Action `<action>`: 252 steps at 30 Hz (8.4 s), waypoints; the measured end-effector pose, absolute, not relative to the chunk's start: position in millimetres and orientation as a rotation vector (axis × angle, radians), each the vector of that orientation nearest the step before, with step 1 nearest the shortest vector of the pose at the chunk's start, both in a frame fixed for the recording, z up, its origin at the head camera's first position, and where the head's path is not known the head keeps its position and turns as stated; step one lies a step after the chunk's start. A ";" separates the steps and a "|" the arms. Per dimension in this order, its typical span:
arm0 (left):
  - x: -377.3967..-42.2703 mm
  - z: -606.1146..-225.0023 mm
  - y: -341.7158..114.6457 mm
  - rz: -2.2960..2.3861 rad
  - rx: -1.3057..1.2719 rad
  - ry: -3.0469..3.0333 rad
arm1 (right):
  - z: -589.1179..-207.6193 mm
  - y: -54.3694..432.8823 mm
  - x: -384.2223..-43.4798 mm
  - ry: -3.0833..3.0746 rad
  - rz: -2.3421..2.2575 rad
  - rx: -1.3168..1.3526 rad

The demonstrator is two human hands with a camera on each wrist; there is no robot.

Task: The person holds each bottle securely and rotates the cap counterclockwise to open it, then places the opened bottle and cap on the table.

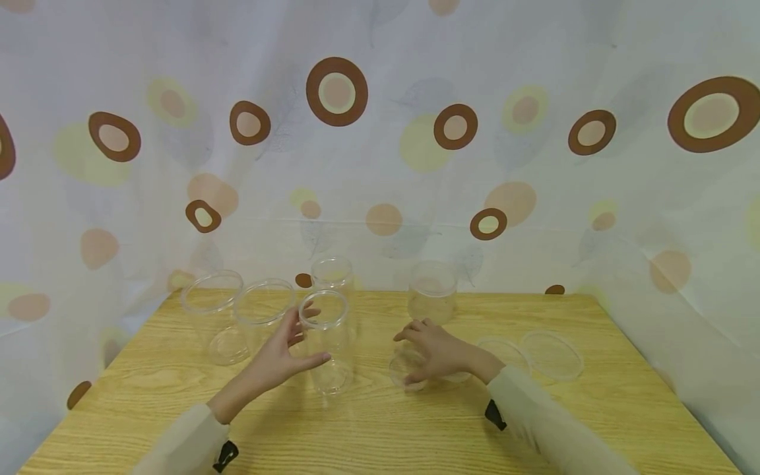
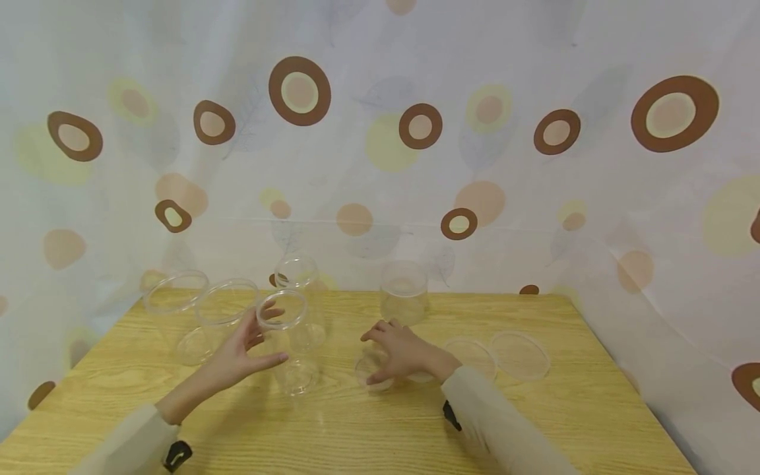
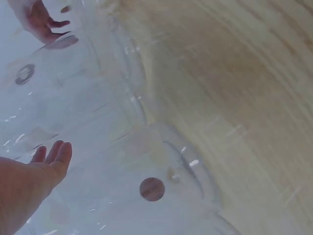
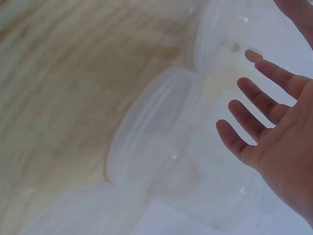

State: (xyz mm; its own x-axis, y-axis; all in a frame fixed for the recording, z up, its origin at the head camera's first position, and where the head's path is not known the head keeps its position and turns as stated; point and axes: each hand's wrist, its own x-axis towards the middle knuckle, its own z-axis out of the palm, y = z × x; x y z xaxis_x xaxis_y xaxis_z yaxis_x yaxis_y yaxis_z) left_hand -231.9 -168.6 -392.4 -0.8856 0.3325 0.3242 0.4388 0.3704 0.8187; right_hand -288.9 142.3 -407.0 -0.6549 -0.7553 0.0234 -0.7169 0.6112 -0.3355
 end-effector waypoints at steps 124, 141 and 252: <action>-346.3 -420.1 18.1 -1.575 -0.312 -2.726 | -390.6 217.0 -375.1 2.644 -1.405 -0.490; -336.7 -407.3 18.4 -1.474 -0.461 -2.692 | -367.3 227.7 -356.8 2.671 -1.416 -0.552; -269.8 -398.2 -33.6 -1.875 -0.973 -2.351 | -355.2 180.2 -265.6 2.533 -1.617 -1.002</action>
